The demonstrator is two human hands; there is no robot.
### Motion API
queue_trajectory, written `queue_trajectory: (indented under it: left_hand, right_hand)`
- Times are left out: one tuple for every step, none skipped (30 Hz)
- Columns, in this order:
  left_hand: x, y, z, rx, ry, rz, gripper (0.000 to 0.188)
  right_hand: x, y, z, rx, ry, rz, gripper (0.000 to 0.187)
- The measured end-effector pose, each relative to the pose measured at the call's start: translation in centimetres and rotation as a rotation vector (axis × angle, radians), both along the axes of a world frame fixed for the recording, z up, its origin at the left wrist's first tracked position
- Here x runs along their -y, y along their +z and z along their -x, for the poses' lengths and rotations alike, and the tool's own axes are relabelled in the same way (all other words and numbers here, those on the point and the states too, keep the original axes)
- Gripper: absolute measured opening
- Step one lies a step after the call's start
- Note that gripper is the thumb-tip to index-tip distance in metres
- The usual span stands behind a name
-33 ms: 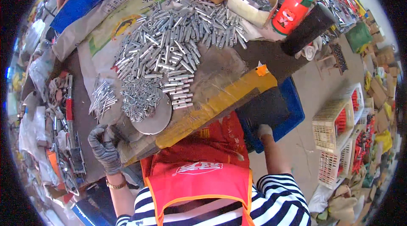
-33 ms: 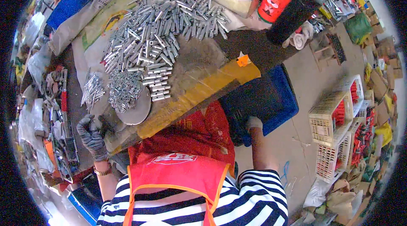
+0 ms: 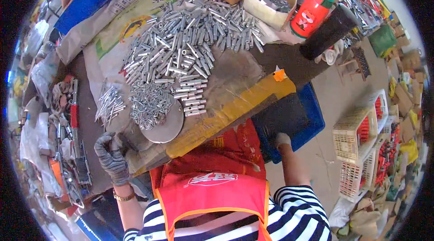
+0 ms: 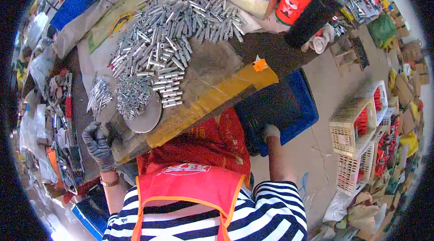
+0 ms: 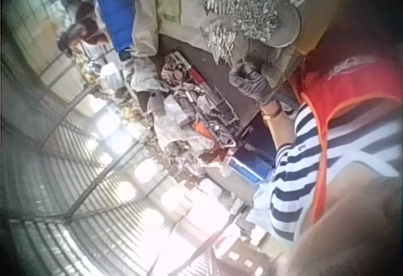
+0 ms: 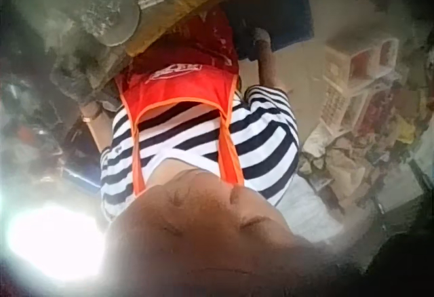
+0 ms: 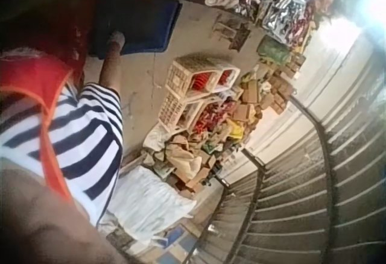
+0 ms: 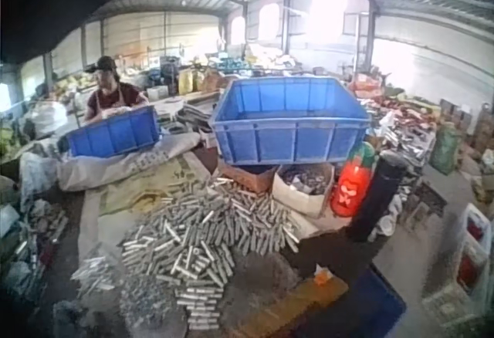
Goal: The person assembles metal fasteners by picking up small pins and inserting them one at a time into metal anchor sleeves by hand.
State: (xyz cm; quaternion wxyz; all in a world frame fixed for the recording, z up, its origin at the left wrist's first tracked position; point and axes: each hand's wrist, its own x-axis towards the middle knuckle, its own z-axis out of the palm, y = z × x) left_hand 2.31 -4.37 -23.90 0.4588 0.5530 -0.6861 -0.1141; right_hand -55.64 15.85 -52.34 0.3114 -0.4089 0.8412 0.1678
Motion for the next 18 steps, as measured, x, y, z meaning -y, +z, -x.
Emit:
queue_trajectory:
  left_hand:
    - [-0.3,0.1,0.0,0.007,0.016,0.005,0.017]
    - [-0.6,0.0,0.3,-0.034,0.009,-0.006,0.017]
    - [-0.6,0.2,0.8,-0.083,-0.003,-0.013,0.018]
    - [-0.2,0.3,1.4,0.000,-0.018,0.040,0.016]
    - [-0.3,0.7,1.8,0.009,0.011,0.053,0.016]
    - [-0.8,1.1,2.3,-0.090,0.007,-0.013,0.015]
    - [-1.1,1.3,2.8,-0.195,-0.001,-0.078,0.014]
    - [-1.2,1.6,3.2,-0.166,0.015,-0.061,0.011]
    - [-1.3,1.7,3.6,-0.166,0.034,-0.050,0.011]
    - [-1.9,1.5,3.3,-0.244,0.037,-0.096,0.011]
    - [-2.1,1.4,3.3,-0.334,0.024,-0.141,0.011]
    - [-2.3,0.8,3.4,-0.402,0.032,-0.155,0.010]
    - [-2.2,0.8,3.6,-0.407,0.035,-0.149,0.010]
    - [-2.4,0.9,3.8,-0.363,0.031,-0.154,0.009]
    - [-2.4,1.1,4.0,-0.320,0.022,-0.158,0.009]
    - [-2.5,1.5,4.4,-0.272,0.025,-0.140,0.008]
    - [-2.6,1.7,4.5,-0.275,0.032,-0.132,0.008]
    - [-2.7,1.7,4.6,-0.254,0.008,-0.156,0.009]
  right_hand:
    - [0.0,0.1,-0.1,-0.011,0.059,0.035,0.026]
    - [0.0,0.3,-0.3,-0.022,0.120,0.072,0.026]
    - [-0.7,0.0,0.3,-0.036,0.018,0.050,0.028]
    - [-1.4,-0.4,1.1,-0.051,-0.084,0.031,0.030]
    - [-1.4,-0.1,1.6,-0.034,-0.099,0.096,0.035]
    - [-0.8,0.7,1.6,-0.013,-0.110,0.161,0.039]
    - [-0.1,1.9,1.2,-0.057,-0.225,0.362,0.040]
    - [0.4,3.2,1.1,-0.099,-0.347,0.561,0.042]
    - [1.1,4.6,1.5,-0.234,-0.273,0.811,0.039]
    - [3.7,8.9,-0.9,-0.174,-0.388,1.040,0.033]
    - [5.7,13.2,-2.4,-0.211,-0.350,1.184,0.029]
    - [7.1,17.0,-3.7,-0.264,-0.319,1.328,0.026]
    - [8.4,20.6,-5.4,-0.265,-0.313,1.333,0.026]
    - [9.8,23.9,-7.4,-0.278,-0.152,1.447,0.023]
    - [11.1,26.6,-9.4,-0.294,0.012,1.555,0.020]
    - [12.5,28.8,-11.4,-0.126,0.169,1.542,0.018]
    - [13.8,30.4,-13.3,0.040,0.325,1.517,0.017]
    - [15.1,31.3,-15.5,0.148,0.415,1.455,0.017]
